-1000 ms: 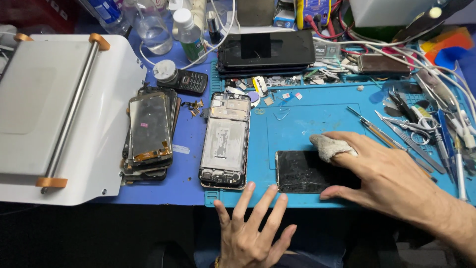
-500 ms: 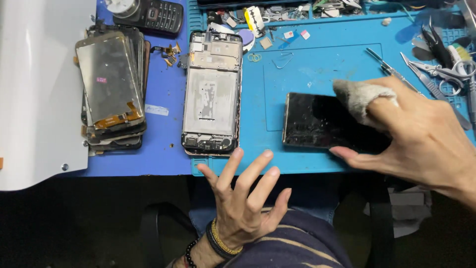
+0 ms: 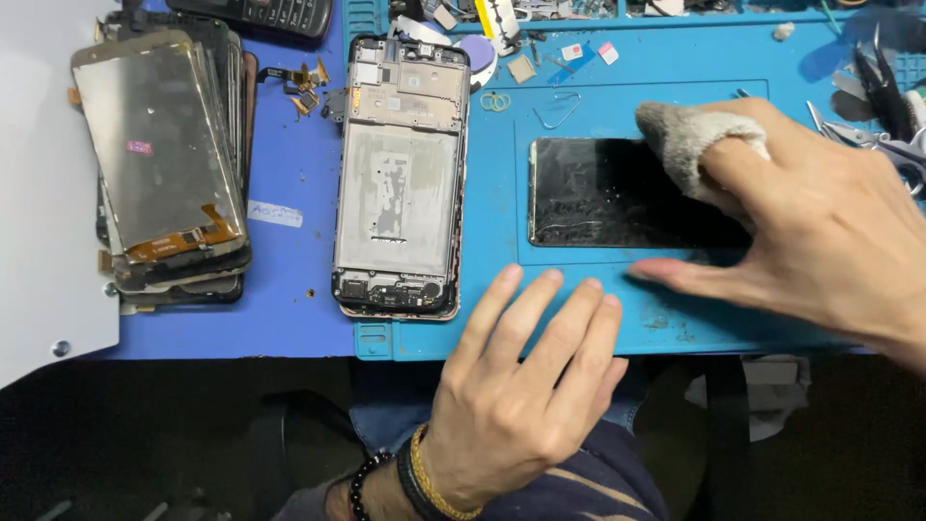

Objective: Cleaning a cracked phone screen with a cloth and liquid cleaner and then using a metal pry tool to scrape off residue.

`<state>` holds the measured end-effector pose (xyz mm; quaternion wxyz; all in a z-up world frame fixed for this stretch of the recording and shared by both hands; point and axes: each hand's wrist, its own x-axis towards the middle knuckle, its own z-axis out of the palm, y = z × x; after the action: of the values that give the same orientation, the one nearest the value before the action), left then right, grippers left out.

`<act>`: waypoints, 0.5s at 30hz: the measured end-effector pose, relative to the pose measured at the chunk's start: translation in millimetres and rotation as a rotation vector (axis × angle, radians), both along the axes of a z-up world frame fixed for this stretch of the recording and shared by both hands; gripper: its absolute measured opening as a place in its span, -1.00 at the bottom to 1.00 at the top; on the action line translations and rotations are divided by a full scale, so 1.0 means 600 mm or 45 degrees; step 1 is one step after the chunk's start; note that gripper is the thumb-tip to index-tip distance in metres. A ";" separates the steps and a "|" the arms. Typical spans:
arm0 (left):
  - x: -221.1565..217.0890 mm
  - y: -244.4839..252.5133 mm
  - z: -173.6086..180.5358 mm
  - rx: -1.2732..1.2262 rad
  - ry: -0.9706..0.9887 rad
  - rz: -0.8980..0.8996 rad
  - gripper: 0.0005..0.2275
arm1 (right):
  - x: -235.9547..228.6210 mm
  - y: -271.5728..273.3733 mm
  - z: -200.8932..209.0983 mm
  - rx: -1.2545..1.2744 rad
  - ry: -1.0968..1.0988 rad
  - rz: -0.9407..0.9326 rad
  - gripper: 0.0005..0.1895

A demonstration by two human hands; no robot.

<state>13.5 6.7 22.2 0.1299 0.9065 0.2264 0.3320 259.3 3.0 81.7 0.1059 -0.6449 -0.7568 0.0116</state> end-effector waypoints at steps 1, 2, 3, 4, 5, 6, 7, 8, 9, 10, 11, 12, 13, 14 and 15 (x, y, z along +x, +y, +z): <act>0.004 0.003 0.000 -0.012 -0.002 0.007 -0.65 | 0.004 -0.005 0.000 -0.012 -0.002 0.007 -0.16; 0.008 0.006 0.001 -0.037 0.032 0.003 -0.62 | 0.008 -0.009 0.001 0.068 0.118 0.048 -0.30; 0.011 0.009 0.002 -0.062 0.066 0.000 -0.58 | 0.012 -0.012 0.002 0.148 0.240 0.090 -0.44; 0.015 0.015 0.000 -0.072 0.064 0.010 -0.58 | 0.015 -0.022 -0.002 0.137 0.239 0.099 -0.44; 0.018 0.020 0.000 -0.070 0.083 0.011 -0.56 | 0.017 -0.032 -0.006 0.067 0.256 -0.041 -0.57; 0.021 0.024 -0.002 -0.068 0.103 0.012 -0.54 | 0.019 -0.042 -0.010 -0.004 0.270 -0.181 -0.64; 0.025 0.028 0.001 -0.081 0.102 0.016 -0.54 | 0.030 -0.048 -0.021 -0.017 0.268 -0.178 -0.64; 0.029 0.032 0.004 -0.021 0.124 0.039 -0.49 | 0.041 -0.054 -0.032 -0.072 0.230 -0.050 -0.64; 0.032 0.035 0.006 0.038 0.147 0.062 -0.44 | 0.051 -0.062 -0.043 -0.128 0.192 0.076 -0.65; 0.033 0.033 0.000 0.024 0.146 0.065 -0.44 | 0.042 -0.050 -0.037 -0.142 0.192 0.079 -0.65; 0.033 0.032 -0.007 0.163 0.227 0.095 -0.49 | 0.031 -0.037 -0.032 -0.160 0.116 0.105 -0.63; 0.032 0.030 -0.012 0.302 0.309 0.125 -0.53 | 0.019 -0.025 -0.027 -0.178 0.041 0.133 -0.60; 0.032 0.029 -0.015 0.291 0.309 0.132 -0.53 | 0.024 -0.024 -0.034 -0.188 0.040 0.140 -0.60; 0.031 0.027 -0.017 0.341 0.317 0.201 -0.62 | 0.029 -0.023 -0.040 -0.166 0.015 0.186 -0.61; 0.031 0.027 -0.019 0.392 0.323 0.272 -0.70 | 0.034 -0.021 -0.045 -0.142 -0.011 0.232 -0.62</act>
<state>32.4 22.8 10.8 -0.0754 0.9209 0.2824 0.2579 279.7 -9.7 54.8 0.0652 -0.5784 -0.8109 0.0604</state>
